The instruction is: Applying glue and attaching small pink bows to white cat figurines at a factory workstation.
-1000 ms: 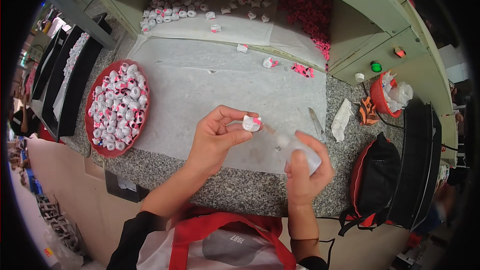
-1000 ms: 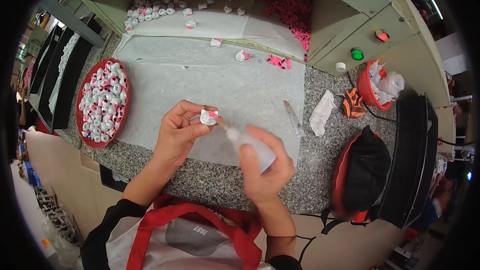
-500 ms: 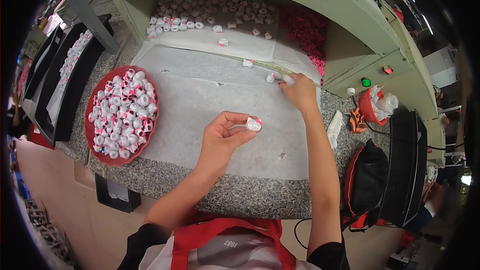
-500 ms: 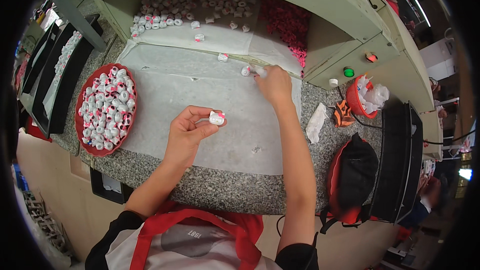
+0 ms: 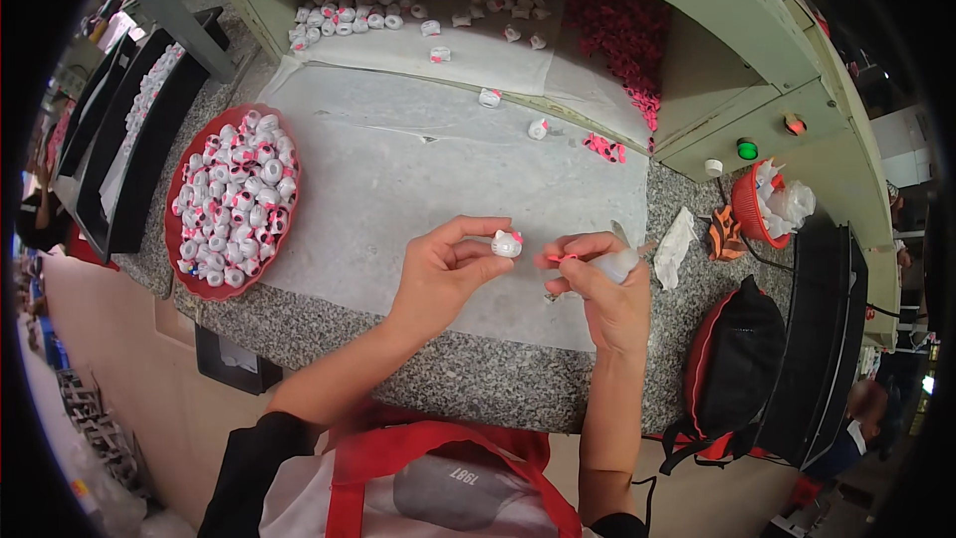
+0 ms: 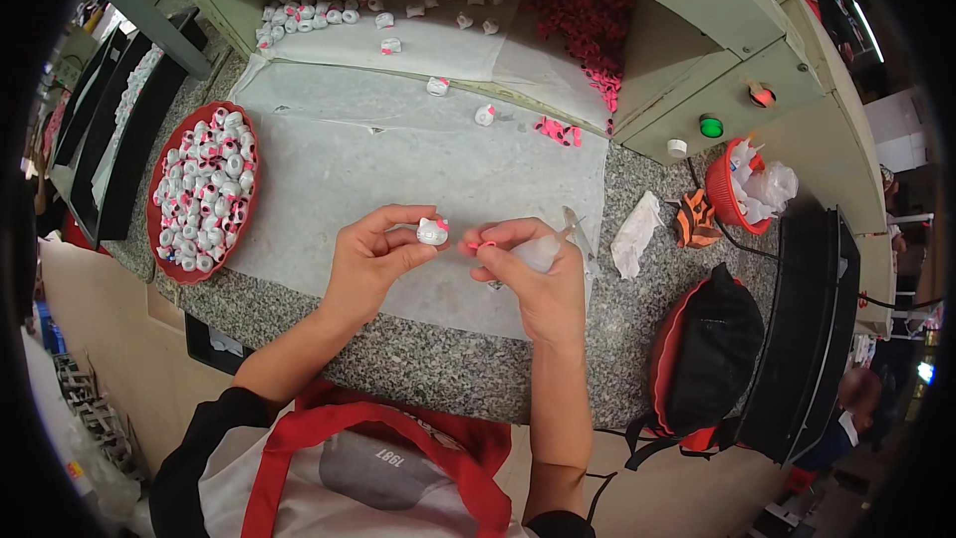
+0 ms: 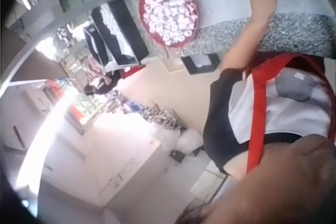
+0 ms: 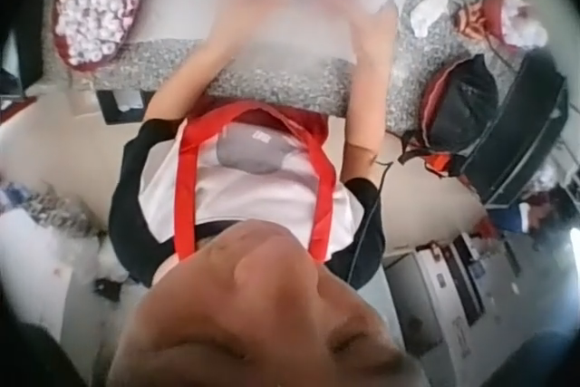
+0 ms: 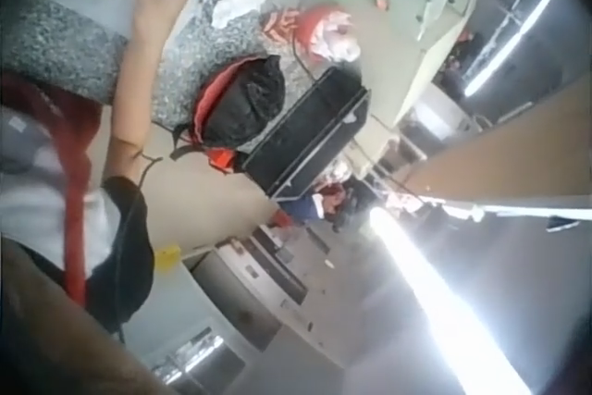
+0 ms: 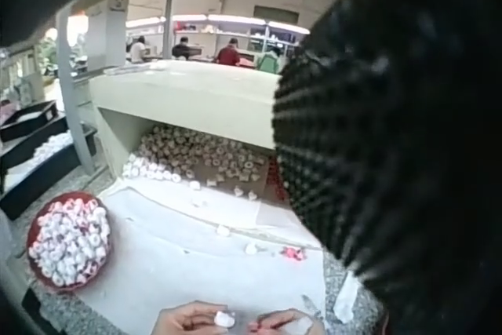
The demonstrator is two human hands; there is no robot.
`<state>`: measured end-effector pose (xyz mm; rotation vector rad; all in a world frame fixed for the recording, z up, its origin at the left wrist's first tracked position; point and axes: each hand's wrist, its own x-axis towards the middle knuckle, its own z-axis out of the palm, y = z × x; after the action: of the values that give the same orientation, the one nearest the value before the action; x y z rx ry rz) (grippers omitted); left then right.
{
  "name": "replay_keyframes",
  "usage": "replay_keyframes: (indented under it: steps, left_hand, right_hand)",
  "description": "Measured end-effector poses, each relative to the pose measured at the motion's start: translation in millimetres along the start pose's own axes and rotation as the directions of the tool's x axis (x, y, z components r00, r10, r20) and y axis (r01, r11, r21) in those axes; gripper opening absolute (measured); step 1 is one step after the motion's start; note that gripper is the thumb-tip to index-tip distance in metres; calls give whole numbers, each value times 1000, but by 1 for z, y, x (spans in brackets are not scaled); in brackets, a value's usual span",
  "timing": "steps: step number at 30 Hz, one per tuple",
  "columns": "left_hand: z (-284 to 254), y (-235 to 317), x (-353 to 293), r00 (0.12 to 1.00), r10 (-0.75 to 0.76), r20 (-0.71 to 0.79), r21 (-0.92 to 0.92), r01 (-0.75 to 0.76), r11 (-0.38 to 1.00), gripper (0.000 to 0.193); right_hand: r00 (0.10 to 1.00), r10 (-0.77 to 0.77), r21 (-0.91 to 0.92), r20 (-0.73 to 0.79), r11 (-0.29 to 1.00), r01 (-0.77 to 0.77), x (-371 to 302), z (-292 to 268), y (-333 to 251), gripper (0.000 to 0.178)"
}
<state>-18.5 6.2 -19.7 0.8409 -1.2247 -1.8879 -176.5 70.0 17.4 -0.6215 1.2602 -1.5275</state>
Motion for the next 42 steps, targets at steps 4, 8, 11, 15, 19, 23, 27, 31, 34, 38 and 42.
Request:
replay_keyframes:
  steps: [4,8,11,15,19,23,27,31,34,38,42]
  left_hand:
    - [2,5,-4,1000,15,11,11,-15,1000,31]
    - [2,4,-6,993,112,42,-77,-108,991,30]
    - [-3,2,-6,979,195,57,-42,-192,980,28]
    - [0,4,-8,971,219,98,-6,-220,976,28]
    - [-5,11,-4,984,68,162,-127,-47,991,30]
    - [-8,5,0,976,91,196,-229,-44,973,29]
    - [1,4,-3,966,215,146,-106,-201,974,26]
    - [0,1,-4,973,205,107,-70,-198,978,23]
    - [-5,1,0,996,15,93,-109,-5,994,22]
    - [-9,2,0,985,-153,83,-380,173,909,22]
    - [-4,13,-5,994,-23,103,-202,43,978,23]
  right_hand:
    - [993,-99,-182,66,977,110,-9,12,0,10]
    - [999,-25,-262,27,964,31,-13,27,5,12]
    - [998,-1,-327,-63,945,-20,-12,27,10,12]
    - [996,-44,-285,-83,958,19,-12,20,15,13]
    - [989,-121,-313,-87,946,89,-12,22,16,15]
    - [994,-81,-290,-73,955,56,-14,28,8,17]
    - [991,-128,-355,-26,928,111,-13,20,12,18]
    - [993,-115,-407,33,906,119,-6,14,18,16]
    - [999,-22,-399,26,917,31,0,9,24,18]
    - [952,-307,-424,-2,862,277,0,20,29,20]
    - [936,-317,-287,155,892,350,-4,17,25,18]
